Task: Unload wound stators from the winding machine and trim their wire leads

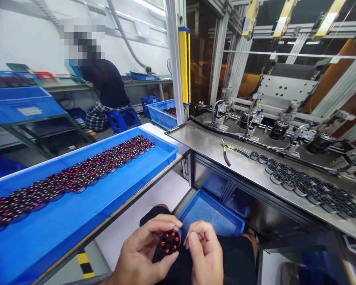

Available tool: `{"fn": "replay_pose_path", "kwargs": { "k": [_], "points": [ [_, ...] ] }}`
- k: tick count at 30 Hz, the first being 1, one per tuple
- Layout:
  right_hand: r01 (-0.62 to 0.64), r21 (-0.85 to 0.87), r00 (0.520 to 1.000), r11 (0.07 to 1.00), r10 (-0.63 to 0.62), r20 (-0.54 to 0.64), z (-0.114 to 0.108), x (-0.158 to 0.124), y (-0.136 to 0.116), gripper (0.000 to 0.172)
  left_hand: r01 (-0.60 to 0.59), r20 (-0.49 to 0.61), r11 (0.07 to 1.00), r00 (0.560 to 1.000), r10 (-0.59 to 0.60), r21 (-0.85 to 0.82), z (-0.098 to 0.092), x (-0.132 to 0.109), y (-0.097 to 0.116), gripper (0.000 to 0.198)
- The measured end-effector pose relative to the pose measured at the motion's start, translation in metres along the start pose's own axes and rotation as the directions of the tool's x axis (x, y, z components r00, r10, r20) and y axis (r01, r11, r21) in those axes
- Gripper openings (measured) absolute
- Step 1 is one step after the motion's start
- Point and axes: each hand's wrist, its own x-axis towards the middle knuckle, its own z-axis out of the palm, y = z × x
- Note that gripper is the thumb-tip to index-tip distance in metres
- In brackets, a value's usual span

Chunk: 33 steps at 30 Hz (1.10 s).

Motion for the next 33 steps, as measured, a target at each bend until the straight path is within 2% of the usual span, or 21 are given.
{"fn": "replay_pose_path", "kwargs": {
  "k": [1, 3, 5, 6, 11, 13, 16, 20, 21, 24, 29, 33],
  "points": [
    [0.048, -0.031, 0.998, 0.998, -0.047, 0.04, -0.002, 0.0, -0.002, 0.023, -0.021, 0.017, 1.0, 1.0, 0.021, 0.016, -0.001, 0.0, -0.001, 0.049],
    [0.15, -0.087, 0.983, 0.985, -0.14, 0.116, -0.005, 0.002, -0.005, 0.024, -0.055, 0.054, 0.997, 0.997, 0.052, 0.048, -0.002, -0.001, -0.002, 0.05],
    [0.203, -0.125, 0.971, 0.971, -0.184, 0.151, -0.007, 0.004, -0.007, 0.016, -0.079, 0.076, 0.994, 0.994, 0.074, 0.069, -0.002, -0.001, -0.003, 0.051],
    [0.206, -0.131, 0.973, 0.97, -0.189, 0.129, -0.007, 0.005, -0.007, 0.013, -0.088, 0.077, 0.993, 0.994, 0.082, 0.073, -0.002, -0.002, -0.003, 0.052],
    [0.102, -0.06, 0.993, 0.993, -0.105, -0.048, -0.002, 0.005, 0.001, 0.026, -0.016, 0.031, 1.0, 0.999, 0.016, 0.002, 0.001, 0.0, 0.002, 0.053],
    [0.095, -0.008, 0.993, 0.995, -0.095, -0.065, -0.002, 0.003, 0.003, 0.028, 0.022, 0.027, 0.998, 0.999, -0.021, -0.052, 0.001, 0.002, 0.004, 0.055],
    [0.175, -0.002, 0.984, 0.985, -0.174, 0.037, -0.006, 0.001, 0.003, 0.037, 0.064, 0.048, 0.993, 0.997, -0.059, -0.096, -0.002, 0.005, 0.005, 0.059],
    [0.322, -0.165, 0.928, 0.932, -0.275, 0.251, -0.02, 0.0, -0.004, 0.009, 0.051, 0.04, 0.991, 0.998, -0.046, -0.124, -0.004, 0.007, 0.004, 0.056],
    [0.352, -0.201, 0.917, 0.914, -0.293, 0.27, -0.024, 0.0, -0.005, 0.009, 0.04, 0.035, 0.991, 0.999, -0.036, -0.128, -0.004, 0.007, 0.005, 0.056],
    [0.378, -0.236, 0.912, 0.895, -0.316, 0.261, -0.029, 0.0, -0.009, 0.011, 0.02, 0.045, 0.994, 0.999, -0.016, -0.104, -0.004, 0.006, 0.007, 0.056],
    [0.304, -0.228, 0.931, 0.925, -0.238, 0.275, -0.024, 0.002, -0.013, 0.006, -0.052, 0.048, 0.999, 0.998, 0.052, -0.004, -0.003, 0.008, 0.012, 0.055],
    [0.407, -0.287, 0.898, 0.867, -0.322, 0.3, -0.021, 0.003, -0.017, 0.011, -0.062, 0.054, 0.998, 0.997, 0.061, 0.019, -0.003, 0.009, 0.015, 0.054]
  ]
}}
